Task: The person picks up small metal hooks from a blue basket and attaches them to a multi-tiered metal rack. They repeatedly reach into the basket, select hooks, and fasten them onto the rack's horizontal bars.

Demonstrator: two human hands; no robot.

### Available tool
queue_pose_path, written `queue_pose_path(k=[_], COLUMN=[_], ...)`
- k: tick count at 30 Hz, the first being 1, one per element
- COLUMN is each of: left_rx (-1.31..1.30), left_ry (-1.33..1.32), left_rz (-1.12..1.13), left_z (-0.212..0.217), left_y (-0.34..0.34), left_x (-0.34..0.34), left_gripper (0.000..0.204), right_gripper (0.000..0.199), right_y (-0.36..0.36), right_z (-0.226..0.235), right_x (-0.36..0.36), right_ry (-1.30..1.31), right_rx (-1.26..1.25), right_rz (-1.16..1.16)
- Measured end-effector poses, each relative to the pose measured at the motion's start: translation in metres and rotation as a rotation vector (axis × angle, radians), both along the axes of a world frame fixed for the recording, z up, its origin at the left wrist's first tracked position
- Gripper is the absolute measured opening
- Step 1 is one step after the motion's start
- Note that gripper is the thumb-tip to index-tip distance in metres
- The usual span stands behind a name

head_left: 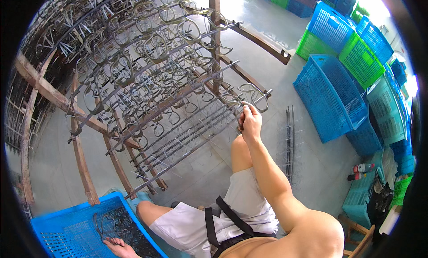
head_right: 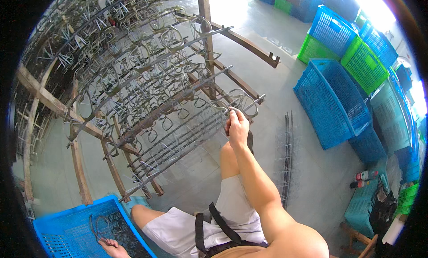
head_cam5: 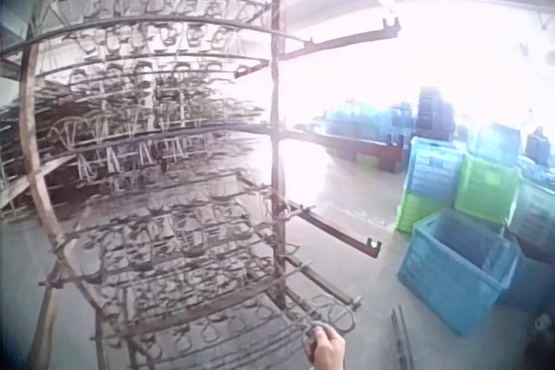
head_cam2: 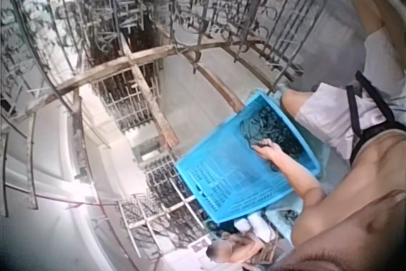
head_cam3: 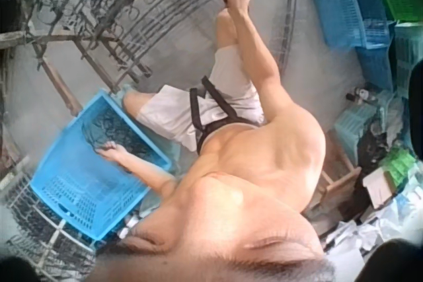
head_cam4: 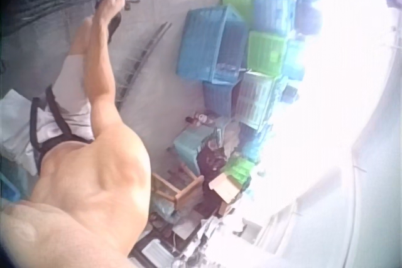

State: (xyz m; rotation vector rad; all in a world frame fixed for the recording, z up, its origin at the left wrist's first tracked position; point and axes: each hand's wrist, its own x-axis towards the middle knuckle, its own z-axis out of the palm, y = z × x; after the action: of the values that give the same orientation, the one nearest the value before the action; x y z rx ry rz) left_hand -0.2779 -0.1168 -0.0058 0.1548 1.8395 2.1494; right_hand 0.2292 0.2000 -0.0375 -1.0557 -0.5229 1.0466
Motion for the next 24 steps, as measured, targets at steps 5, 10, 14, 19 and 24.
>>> queue_pose_path(k=[5,10,14,19,24], left_rx=[-0.050,-0.049,-0.051,-0.050,-0.048], left_ry=[0.006,0.093,0.127,0.151,0.170], left_rz=[-0.015,0.013,0.033,0.048,0.047], left_z=[0.047,0.047,0.053,0.056,0.058], left_y=[0.017,0.008,0.003,-0.001,-0.001], left_x=[0.051,0.046,0.047,0.047,0.050], left_gripper=[0.020,0.020,0.021,0.022,0.023], right_gripper=[0.015,0.015,0.016,0.015,0.015], right_y=[0.006,0.007,0.008,0.004,0.006], right_z=[0.002,0.004,0.003,0.004,0.001], right_x=[0.001,-0.007,-0.004,-0.005,-0.007], right_ry=[-0.039,-0.026,-0.039,0.053,0.021], right_rx=[-0.021,-0.026,-0.071,-0.033,-0.024], right_rz=[0.001,-0.084,-0.022,-0.020,0.002])
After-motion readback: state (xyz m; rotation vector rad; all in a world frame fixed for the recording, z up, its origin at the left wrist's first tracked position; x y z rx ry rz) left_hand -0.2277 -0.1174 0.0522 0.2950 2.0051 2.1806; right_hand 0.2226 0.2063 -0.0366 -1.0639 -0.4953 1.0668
